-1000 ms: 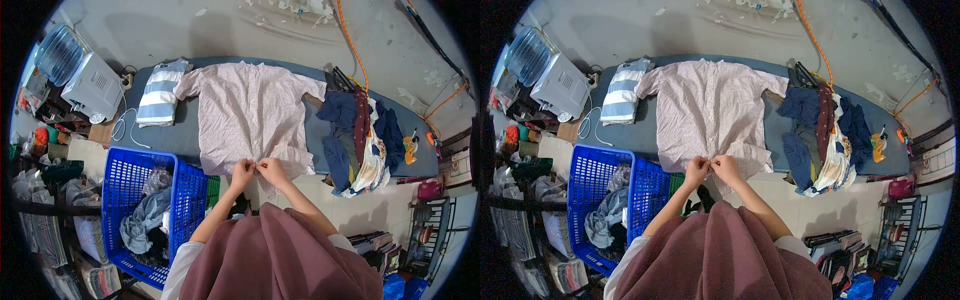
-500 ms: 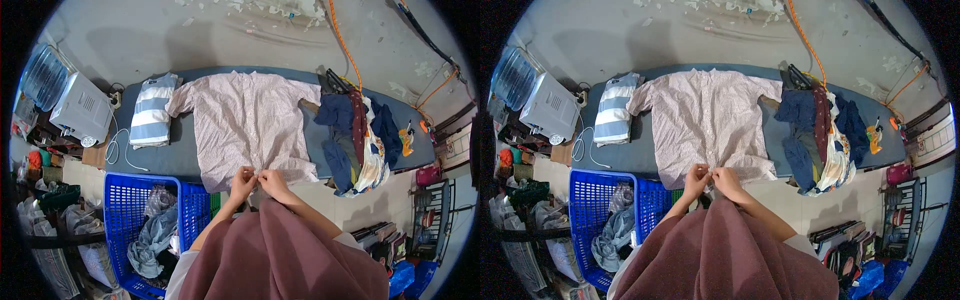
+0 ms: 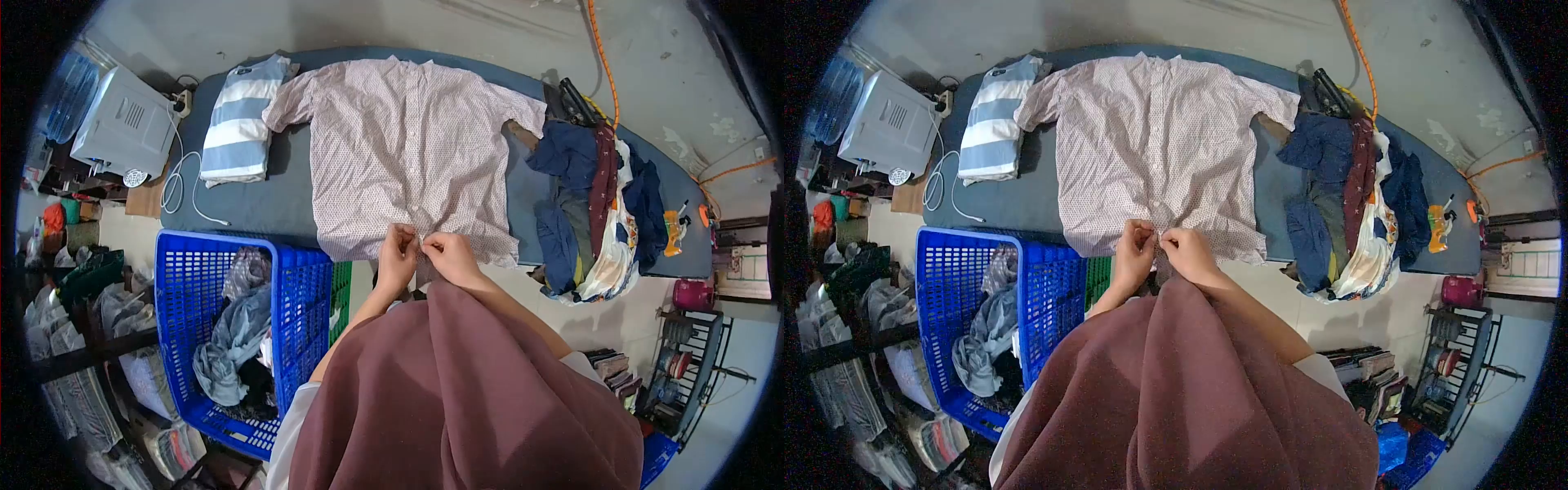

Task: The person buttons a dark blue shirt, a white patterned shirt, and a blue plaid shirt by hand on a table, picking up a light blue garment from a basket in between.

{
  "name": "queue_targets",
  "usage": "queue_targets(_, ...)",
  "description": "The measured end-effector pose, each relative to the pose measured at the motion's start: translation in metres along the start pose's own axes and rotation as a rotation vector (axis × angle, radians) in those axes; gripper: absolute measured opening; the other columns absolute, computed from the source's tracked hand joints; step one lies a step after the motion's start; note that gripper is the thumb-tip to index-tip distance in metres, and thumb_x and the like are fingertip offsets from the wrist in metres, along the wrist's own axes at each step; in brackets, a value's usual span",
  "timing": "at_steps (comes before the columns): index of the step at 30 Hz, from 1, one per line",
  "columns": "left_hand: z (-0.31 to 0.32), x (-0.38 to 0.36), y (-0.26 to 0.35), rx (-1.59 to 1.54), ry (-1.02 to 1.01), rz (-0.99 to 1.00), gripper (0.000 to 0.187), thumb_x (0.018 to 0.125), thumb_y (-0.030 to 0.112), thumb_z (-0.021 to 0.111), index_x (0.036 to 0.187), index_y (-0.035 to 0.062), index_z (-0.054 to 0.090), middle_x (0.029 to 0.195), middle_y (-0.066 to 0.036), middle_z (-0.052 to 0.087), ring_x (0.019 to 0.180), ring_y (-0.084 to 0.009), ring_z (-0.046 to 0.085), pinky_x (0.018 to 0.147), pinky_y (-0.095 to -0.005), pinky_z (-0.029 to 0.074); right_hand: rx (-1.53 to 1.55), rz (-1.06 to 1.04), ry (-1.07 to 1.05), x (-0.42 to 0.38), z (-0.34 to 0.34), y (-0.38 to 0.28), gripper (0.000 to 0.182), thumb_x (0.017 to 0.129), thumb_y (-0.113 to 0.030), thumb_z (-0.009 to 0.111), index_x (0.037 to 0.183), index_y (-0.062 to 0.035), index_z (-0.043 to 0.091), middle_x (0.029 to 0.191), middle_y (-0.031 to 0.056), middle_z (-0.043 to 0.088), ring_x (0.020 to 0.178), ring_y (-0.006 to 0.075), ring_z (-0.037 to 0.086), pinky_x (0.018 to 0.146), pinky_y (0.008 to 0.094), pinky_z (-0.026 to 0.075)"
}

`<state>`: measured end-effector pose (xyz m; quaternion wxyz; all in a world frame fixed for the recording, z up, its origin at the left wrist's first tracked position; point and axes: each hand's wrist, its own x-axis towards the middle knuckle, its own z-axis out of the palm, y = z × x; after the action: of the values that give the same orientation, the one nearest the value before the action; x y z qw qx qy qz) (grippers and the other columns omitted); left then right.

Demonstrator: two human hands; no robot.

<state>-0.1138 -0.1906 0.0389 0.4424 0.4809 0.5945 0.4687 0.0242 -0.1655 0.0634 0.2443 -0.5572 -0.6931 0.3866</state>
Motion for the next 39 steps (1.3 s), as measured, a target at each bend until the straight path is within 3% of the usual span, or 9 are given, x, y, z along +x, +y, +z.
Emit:
queue_targets(3,0.007,-0.004,-0.008,-0.202,-0.016,-0.115,0.018,0.086,0.002,0.058,0.101,0.0030,0.050,0.086,-0.005,0.059,0.078,-0.0117,0.057,0.069,-0.0257,0.046,0.129,0.006,-0.060,0.001,-0.009,0.002,0.013,0.079,-0.010,0.065,0.085,0.0004,0.068,0.073,0.0153,0.066,0.064,0.0261,0.065,0.060,0.0343,0.049)
queue_targets(9,0.009,-0.007,-0.010,-0.297,0.024,-0.114,0.016,0.084,0.002,0.061,0.098,0.0014,0.052,0.084,-0.004,0.059,0.075,-0.0092,0.056,0.065,-0.0233,0.046,0.197,-0.030,-0.066,0.000,-0.013,0.009,0.011,0.080,-0.008,0.066,0.083,0.0020,0.067,0.069,0.0119,0.066,0.062,0.0183,0.064,0.058,0.0295,0.048)
queue_targets(16,0.011,-0.011,-0.005,-0.306,0.074,-0.101,0.016,0.084,0.002,0.063,0.098,0.0022,0.054,0.088,-0.002,0.060,0.082,-0.0110,0.057,0.074,-0.0247,0.047,0.586,0.149,-0.259,0.011,-0.023,0.029,0.014,0.082,-0.002,0.064,0.093,0.0066,0.062,0.076,0.0065,0.064,0.070,0.0117,0.062,0.062,0.0235,0.050)
queue_targets(22,0.015,-0.013,0.008,-0.014,0.127,-0.018,0.009,0.082,0.000,0.061,0.091,0.0011,0.057,0.081,-0.005,0.062,0.077,-0.0124,0.060,0.068,-0.0271,0.047,0.310,0.032,-0.374,0.022,-0.026,0.027,0.009,0.078,-0.004,0.063,0.078,0.0048,0.064,0.064,0.0090,0.063,0.058,0.0123,0.060,0.054,0.0275,0.048)
queue_targets(25,0.008,-0.012,0.020,0.348,0.013,0.192,0.008,0.082,-0.001,0.060,0.089,0.0005,0.058,0.083,-0.006,0.063,0.077,-0.0120,0.059,0.072,-0.0277,0.047,0.271,0.067,-0.415,0.034,-0.027,0.031,0.006,0.073,0.000,0.060,0.072,0.0047,0.064,0.057,0.0096,0.061,0.053,0.0129,0.059,0.050,0.0289,0.047)
queue_targets(31,0.000,-0.001,0.013,0.019,-0.130,0.026,0.006,0.083,-0.004,0.056,0.087,0.0002,0.055,0.078,-0.005,0.061,0.075,-0.0122,0.059,0.067,-0.0269,0.047,0.306,0.196,-0.475,0.036,-0.024,0.030,0.007,0.072,-0.002,0.060,0.071,0.0045,0.063,0.058,0.0106,0.062,0.051,0.0163,0.061,0.048,0.0314,0.047)
queue_targets(34,-0.009,0.006,-0.005,-0.232,-0.246,-0.093,0.010,0.085,-0.002,0.058,0.093,0.0005,0.052,0.082,-0.003,0.058,0.078,-0.0095,0.056,0.069,-0.0251,0.047,0.316,0.195,-0.455,0.029,-0.020,0.032,0.010,0.073,-0.004,0.062,0.080,0.0028,0.063,0.066,0.0123,0.064,0.056,0.0215,0.063,0.049,0.0331,0.049)
queue_targets(37,-0.004,0.013,-0.012,-0.238,-0.166,-0.104,0.017,0.086,-0.001,0.059,0.100,0.0009,0.049,0.085,-0.004,0.059,0.078,-0.0094,0.056,0.069,-0.0235,0.048,-0.258,-0.239,-0.082,0.012,-0.031,0.002,0.019,0.076,-0.009,0.063,0.093,-0.0007,0.061,0.081,0.0133,0.065,0.067,0.0277,0.065,0.055,0.0359,0.051)
queue_targets(39,-0.001,0.014,-0.002,-0.321,-0.116,-0.153,0.019,0.085,-0.002,0.060,0.101,0.0013,0.049,0.088,-0.005,0.060,0.078,-0.0102,0.057,0.068,-0.0232,0.048,-0.293,-0.367,-0.019,0.005,-0.039,-0.010,0.023,0.079,-0.013,0.061,0.100,-0.0038,0.060,0.092,0.0137,0.064,0.077,0.0317,0.064,0.064,0.0390,0.051)
